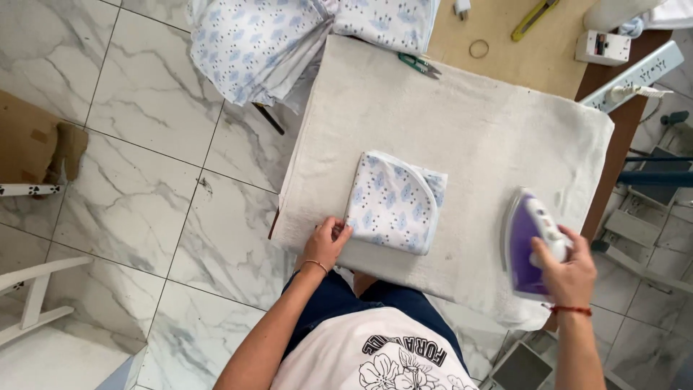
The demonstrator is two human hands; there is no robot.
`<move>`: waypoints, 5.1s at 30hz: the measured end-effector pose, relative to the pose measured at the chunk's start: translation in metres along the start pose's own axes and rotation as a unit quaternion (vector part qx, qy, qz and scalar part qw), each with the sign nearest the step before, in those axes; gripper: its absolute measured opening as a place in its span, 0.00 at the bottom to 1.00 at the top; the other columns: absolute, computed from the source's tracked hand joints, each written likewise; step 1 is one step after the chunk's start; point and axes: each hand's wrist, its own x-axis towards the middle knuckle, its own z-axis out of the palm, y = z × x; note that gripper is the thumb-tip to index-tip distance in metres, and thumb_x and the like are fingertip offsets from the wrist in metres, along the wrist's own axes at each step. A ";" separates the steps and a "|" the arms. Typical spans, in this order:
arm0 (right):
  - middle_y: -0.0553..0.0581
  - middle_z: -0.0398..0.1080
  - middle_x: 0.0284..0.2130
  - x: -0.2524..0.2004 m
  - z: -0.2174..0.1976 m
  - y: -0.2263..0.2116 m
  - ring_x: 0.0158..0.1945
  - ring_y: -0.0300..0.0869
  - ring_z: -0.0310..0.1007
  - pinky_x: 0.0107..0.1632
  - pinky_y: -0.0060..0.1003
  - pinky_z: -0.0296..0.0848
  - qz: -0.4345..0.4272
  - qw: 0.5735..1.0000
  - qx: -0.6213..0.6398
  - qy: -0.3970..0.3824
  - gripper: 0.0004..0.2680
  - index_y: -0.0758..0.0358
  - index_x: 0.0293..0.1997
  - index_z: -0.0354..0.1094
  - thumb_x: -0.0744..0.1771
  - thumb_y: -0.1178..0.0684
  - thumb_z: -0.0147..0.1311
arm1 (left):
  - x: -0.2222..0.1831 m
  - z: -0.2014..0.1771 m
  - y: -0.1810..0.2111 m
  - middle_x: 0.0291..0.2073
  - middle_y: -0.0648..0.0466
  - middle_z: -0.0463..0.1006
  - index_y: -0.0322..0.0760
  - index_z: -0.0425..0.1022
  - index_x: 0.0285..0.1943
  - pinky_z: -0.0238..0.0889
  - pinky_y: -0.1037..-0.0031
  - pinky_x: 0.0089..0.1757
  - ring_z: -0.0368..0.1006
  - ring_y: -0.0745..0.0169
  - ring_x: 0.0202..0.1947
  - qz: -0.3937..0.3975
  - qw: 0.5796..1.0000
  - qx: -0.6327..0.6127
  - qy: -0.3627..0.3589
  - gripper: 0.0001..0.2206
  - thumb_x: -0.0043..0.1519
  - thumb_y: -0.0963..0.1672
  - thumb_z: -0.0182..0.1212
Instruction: Ironing and folding baby clothes on a pressing table in a factory setting.
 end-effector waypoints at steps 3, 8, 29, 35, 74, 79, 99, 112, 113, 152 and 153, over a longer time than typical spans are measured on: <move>0.54 0.66 0.26 -0.023 0.023 -0.027 0.22 0.38 0.58 0.25 0.32 0.58 -0.051 0.994 -0.092 -0.024 0.18 0.50 0.53 0.62 0.60 0.43 0.52 | -0.002 0.005 -0.003 0.24 0.55 0.73 0.43 0.66 0.34 0.58 0.68 0.31 0.70 0.57 0.28 -0.075 0.995 -0.016 -0.057 0.13 0.53 0.52 0.49; 0.52 0.70 0.38 -0.027 0.112 -0.092 0.37 0.50 0.70 0.35 0.46 0.68 -0.330 0.931 -0.133 -0.078 0.17 0.43 0.48 0.64 0.56 0.45 0.57 | 0.004 0.012 -0.019 0.23 0.53 0.74 0.49 0.69 0.37 0.64 0.66 0.33 0.72 0.52 0.32 -0.108 0.991 -0.054 -0.059 0.12 0.51 0.53 0.55; 0.66 0.69 0.24 0.015 0.162 -0.148 0.31 0.59 0.70 0.33 0.51 0.68 -0.261 0.931 -0.246 -0.063 0.17 0.38 0.50 0.60 0.58 0.36 0.52 | 0.009 0.003 -0.010 0.29 0.53 0.75 0.46 0.66 0.37 0.64 0.64 0.37 0.71 0.51 0.36 -0.113 0.988 0.001 -0.104 0.15 0.52 0.55 0.47; 0.67 0.69 0.31 0.007 0.099 -0.103 0.37 0.59 0.68 0.40 0.52 0.66 -0.164 0.959 -0.222 -0.060 0.18 0.39 0.51 0.61 0.58 0.37 0.53 | -0.005 -0.004 0.024 0.36 0.47 0.69 0.40 0.62 0.45 0.63 0.62 0.39 0.67 0.47 0.40 -0.079 0.996 0.017 0.035 0.17 0.48 0.48 0.55; 0.62 0.59 0.44 -0.006 0.246 -0.195 0.46 0.44 0.62 0.42 0.33 0.70 -0.081 0.993 0.075 0.031 0.18 0.67 0.53 0.55 0.59 0.59 0.49 | 0.408 -0.106 0.099 0.21 0.61 0.66 0.40 0.51 0.61 0.43 0.83 0.14 0.50 0.78 0.11 0.057 0.892 -0.436 -0.104 0.27 0.52 0.47 0.55; 0.63 0.59 0.44 -0.011 0.258 -0.227 0.48 0.44 0.62 0.43 0.34 0.69 -0.057 0.995 0.075 0.024 0.18 0.68 0.53 0.55 0.59 0.61 0.49 | 0.403 -0.108 -0.056 0.31 0.57 0.73 0.43 0.68 0.41 0.59 0.81 0.32 0.68 0.70 0.31 -0.099 0.928 -0.319 0.167 0.11 0.49 0.43 0.55; 0.60 0.61 0.45 -0.042 0.281 -0.271 0.45 0.42 0.66 0.43 0.34 0.69 0.009 0.997 0.057 -0.053 0.16 0.64 0.52 0.58 0.60 0.59 0.47 | 0.377 -0.219 -0.175 0.28 0.53 0.69 0.32 0.65 0.27 0.57 0.70 0.37 0.62 0.61 0.32 -0.436 0.824 -0.271 0.240 0.25 0.39 0.57 0.62; 0.57 0.61 0.44 -0.058 0.260 -0.269 0.43 0.40 0.68 0.42 0.31 0.70 -0.098 0.984 0.109 -0.098 0.15 0.61 0.51 0.58 0.60 0.58 0.47 | 0.343 -0.283 -0.025 0.33 0.58 0.74 0.37 0.70 0.41 0.57 0.82 0.29 0.67 0.72 0.29 -0.162 0.880 -0.408 0.179 0.14 0.48 0.47 0.58; 0.57 0.61 0.44 -0.059 0.257 -0.266 0.43 0.39 0.68 0.42 0.30 0.70 -0.108 0.982 0.122 -0.100 0.15 0.60 0.50 0.59 0.60 0.59 0.47 | 0.340 -0.283 -0.018 0.38 0.58 0.74 0.37 0.70 0.44 0.60 0.82 0.40 0.67 0.72 0.39 -0.067 0.915 -0.356 0.177 0.15 0.50 0.46 0.55; 0.60 0.68 0.24 -0.037 0.018 -0.116 0.32 0.56 0.69 0.39 0.48 0.65 -0.261 0.960 -0.079 -0.065 0.07 0.54 0.36 0.58 0.61 0.50 0.51 | -0.003 -0.193 0.105 0.31 0.46 0.72 0.36 0.72 0.45 0.64 0.78 0.33 0.64 0.66 0.30 0.034 0.979 -0.203 0.008 0.13 0.51 0.40 0.57; 0.60 0.68 0.24 -0.034 0.018 -0.113 0.32 0.56 0.69 0.39 0.48 0.65 -0.263 0.959 -0.079 -0.064 0.07 0.54 0.36 0.58 0.61 0.50 0.51 | -0.004 -0.198 0.110 0.31 0.46 0.72 0.36 0.72 0.45 0.64 0.78 0.33 0.64 0.66 0.30 0.035 0.978 -0.204 0.009 0.13 0.51 0.40 0.57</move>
